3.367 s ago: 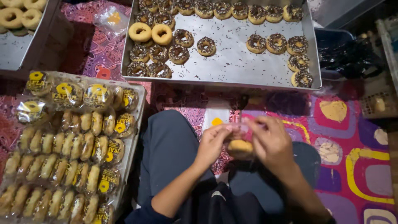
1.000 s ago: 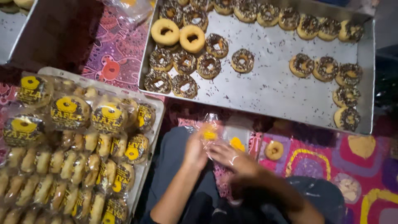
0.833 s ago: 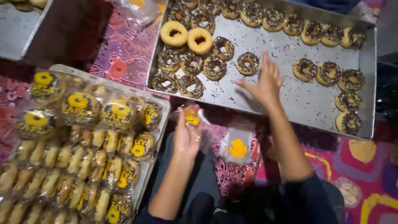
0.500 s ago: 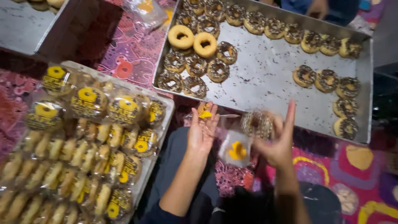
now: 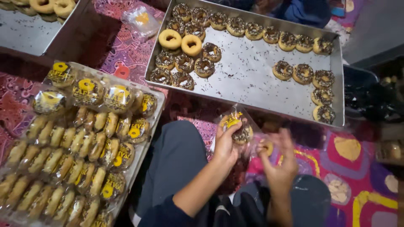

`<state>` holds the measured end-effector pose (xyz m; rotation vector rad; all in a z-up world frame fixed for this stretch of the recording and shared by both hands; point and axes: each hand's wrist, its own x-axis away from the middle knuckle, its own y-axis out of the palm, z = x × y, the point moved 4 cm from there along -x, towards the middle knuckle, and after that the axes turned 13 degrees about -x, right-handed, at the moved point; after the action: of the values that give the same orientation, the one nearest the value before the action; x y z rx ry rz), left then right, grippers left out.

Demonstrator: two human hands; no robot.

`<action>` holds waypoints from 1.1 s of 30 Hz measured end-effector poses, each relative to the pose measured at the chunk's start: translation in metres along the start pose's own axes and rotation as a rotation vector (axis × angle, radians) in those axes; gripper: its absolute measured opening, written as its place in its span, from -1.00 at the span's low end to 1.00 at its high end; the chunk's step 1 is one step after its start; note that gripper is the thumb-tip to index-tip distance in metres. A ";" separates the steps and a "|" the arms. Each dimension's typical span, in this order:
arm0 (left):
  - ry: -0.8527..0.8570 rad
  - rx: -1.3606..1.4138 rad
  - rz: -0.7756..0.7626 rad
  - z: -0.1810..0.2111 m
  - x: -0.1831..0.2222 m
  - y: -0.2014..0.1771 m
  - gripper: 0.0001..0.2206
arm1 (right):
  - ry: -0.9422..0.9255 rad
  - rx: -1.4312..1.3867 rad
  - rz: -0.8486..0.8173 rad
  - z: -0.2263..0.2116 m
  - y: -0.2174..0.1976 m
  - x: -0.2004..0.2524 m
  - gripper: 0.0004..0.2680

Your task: The person sits on a patterned floor mat and repeatedly picks donuts from a metal tray, places them into clear plastic bags, and arranges the sealed bags on a nearby tray. The person handles both plain and chocolate-sprinkled donuts.

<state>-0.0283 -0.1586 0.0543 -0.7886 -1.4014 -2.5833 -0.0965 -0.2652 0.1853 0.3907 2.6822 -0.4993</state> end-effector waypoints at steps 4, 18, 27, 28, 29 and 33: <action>-0.133 -0.272 -0.104 -0.015 0.024 0.003 -0.34 | -0.464 0.363 -0.110 0.006 -0.024 0.020 -0.76; 0.498 -1.220 -0.529 0.007 0.137 0.024 -0.79 | -0.422 0.542 -0.457 -0.016 -0.063 0.050 -0.78; 0.475 -1.704 -0.836 0.051 0.175 0.014 -0.76 | -0.115 0.884 -0.573 0.008 -0.100 -0.031 -0.68; 0.502 -1.712 -0.852 0.050 0.168 0.018 -0.77 | -0.213 0.768 -0.524 -0.002 -0.094 -0.027 -0.70; 0.458 -1.646 -0.744 0.044 0.166 0.013 -0.77 | -0.275 0.684 -0.528 -0.008 -0.086 0.000 -0.71; 0.412 -1.599 -0.584 0.026 0.145 0.006 -0.79 | -0.350 0.608 -0.668 0.016 -0.062 0.085 -0.78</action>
<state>-0.1409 -0.1192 0.1407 0.2728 0.9396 -3.5863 -0.1876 -0.3108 0.1538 -0.4325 2.2138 -1.4332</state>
